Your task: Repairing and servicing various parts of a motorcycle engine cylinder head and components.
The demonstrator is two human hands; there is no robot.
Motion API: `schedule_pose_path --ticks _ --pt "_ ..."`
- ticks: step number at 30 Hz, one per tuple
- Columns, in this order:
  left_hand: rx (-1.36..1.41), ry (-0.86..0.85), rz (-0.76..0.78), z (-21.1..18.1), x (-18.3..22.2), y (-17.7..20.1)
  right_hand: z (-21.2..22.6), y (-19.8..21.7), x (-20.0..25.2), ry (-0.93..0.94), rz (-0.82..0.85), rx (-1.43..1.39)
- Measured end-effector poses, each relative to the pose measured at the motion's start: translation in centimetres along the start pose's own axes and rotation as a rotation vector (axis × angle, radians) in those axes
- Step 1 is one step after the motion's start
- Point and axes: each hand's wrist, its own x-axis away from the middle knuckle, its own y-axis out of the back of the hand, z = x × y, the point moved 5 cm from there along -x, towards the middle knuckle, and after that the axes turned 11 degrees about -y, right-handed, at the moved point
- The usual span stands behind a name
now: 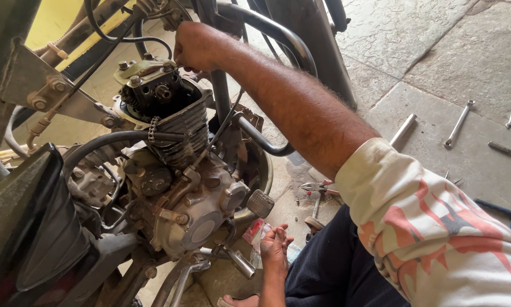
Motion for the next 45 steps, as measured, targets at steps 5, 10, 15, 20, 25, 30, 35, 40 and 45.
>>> schedule_pose_path --ticks 5,10,15,20,25,30,35,40,45 --pt "-0.018 0.020 -0.030 -0.5 0.2 -0.3 -0.1 -0.6 -0.2 0.012 -0.054 0.095" --pt "-0.014 0.004 -0.013 -0.1 0.1 0.0 -0.3 -0.9 -0.5 -0.023 -0.076 0.242" --pt "-0.026 0.020 -0.032 -0.4 0.2 -0.2 -0.9 -1.7 -2.1 0.089 -0.180 0.280" --pt "-0.051 -0.008 -0.019 1.0 -0.3 1.1 0.2 -0.7 -0.3 0.071 -0.146 0.265" --pt "-0.084 -0.038 -0.019 0.3 -0.1 1.2 0.2 -0.5 -1.0 0.073 -0.107 0.159" --pt "-0.114 -0.014 -0.030 0.1 0.0 1.0 0.9 -0.2 0.1 -0.010 -0.006 0.155" --pt "-0.108 -0.004 -0.027 0.4 -0.1 1.2 1.1 0.0 0.8 -0.057 0.000 0.197" --pt "-0.095 -0.001 -0.030 0.0 0.0 0.9 0.5 -0.7 -0.5 -0.015 -0.020 0.303" --pt "-0.093 0.022 -0.046 0.9 -0.2 1.6 0.8 -1.2 -0.2 -0.013 -0.046 0.363"
